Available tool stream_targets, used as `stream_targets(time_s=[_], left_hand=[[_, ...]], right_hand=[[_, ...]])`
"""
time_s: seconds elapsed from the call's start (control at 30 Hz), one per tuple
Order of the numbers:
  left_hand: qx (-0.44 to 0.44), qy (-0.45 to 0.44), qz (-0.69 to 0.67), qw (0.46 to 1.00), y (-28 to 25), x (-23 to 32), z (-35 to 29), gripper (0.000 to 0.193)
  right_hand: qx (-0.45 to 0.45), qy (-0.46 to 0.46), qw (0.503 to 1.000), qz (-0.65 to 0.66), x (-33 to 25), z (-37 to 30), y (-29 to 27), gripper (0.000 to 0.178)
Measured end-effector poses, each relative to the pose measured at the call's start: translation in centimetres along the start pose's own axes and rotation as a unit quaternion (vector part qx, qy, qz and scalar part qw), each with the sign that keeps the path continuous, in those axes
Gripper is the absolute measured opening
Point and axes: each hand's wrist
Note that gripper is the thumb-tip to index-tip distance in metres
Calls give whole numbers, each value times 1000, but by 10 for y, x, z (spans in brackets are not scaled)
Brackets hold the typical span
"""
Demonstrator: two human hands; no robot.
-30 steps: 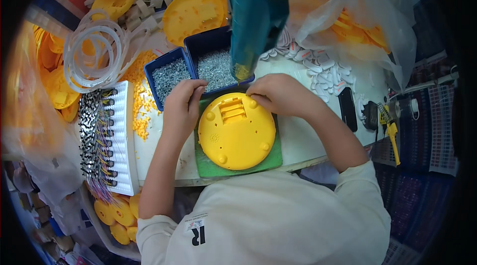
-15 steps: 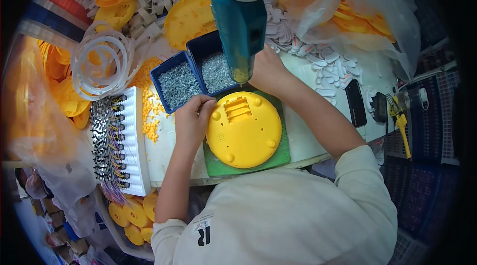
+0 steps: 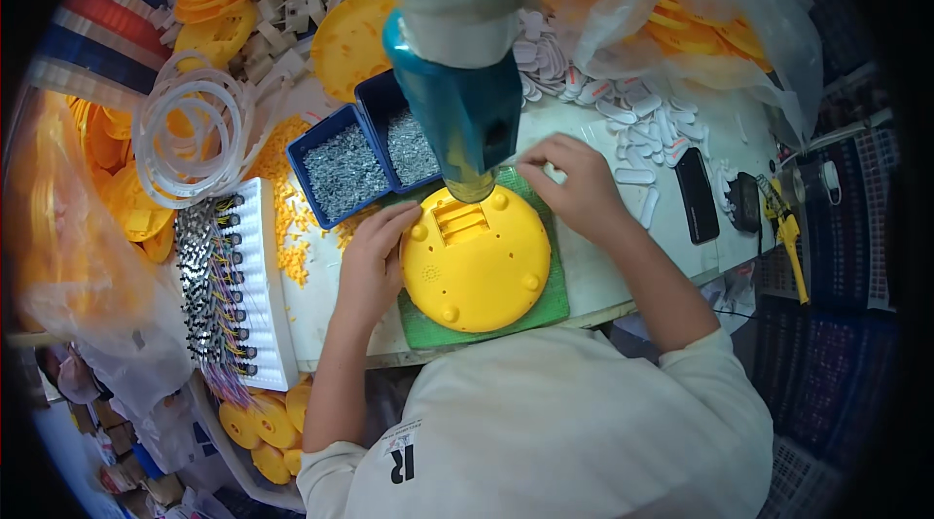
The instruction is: Assembling yellow plastic toy components using an electric screwdriver and a glue gun on a factory workbench.
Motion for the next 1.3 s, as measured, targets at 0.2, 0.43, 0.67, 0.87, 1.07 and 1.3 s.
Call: stream_targets(time_s=[0.2,0.43,0.67,0.87,1.07,1.3], left_hand=[[70,8,39,997,-6,-1,42,28],[-4,32,249,968,9,-16,93,22],[65,42,223,972,15,-17,85,15],[126,70,175,974,17,-13,80,12],[114,-24,26,993,0,13,54,9],[149,-122,-78,978,-7,-3,-20,14]], right_hand=[[61,145,980,125,-2,-71,9,8],[102,107,987,62,-9,-91,28,7],[98,27,995,18,-1,-83,13,7],[50,-29,998,-24,3,-15,9,13],[-46,-130,956,-260,15,61,42,19],[7,-177,980,-96,28,79,71,11]])
Point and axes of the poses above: each hand's wrist, its own z-axis towards the middle knuckle, its own y-axis out of the palm, x = y × z, and after that the axes turned 11 degrees about z, right-handed
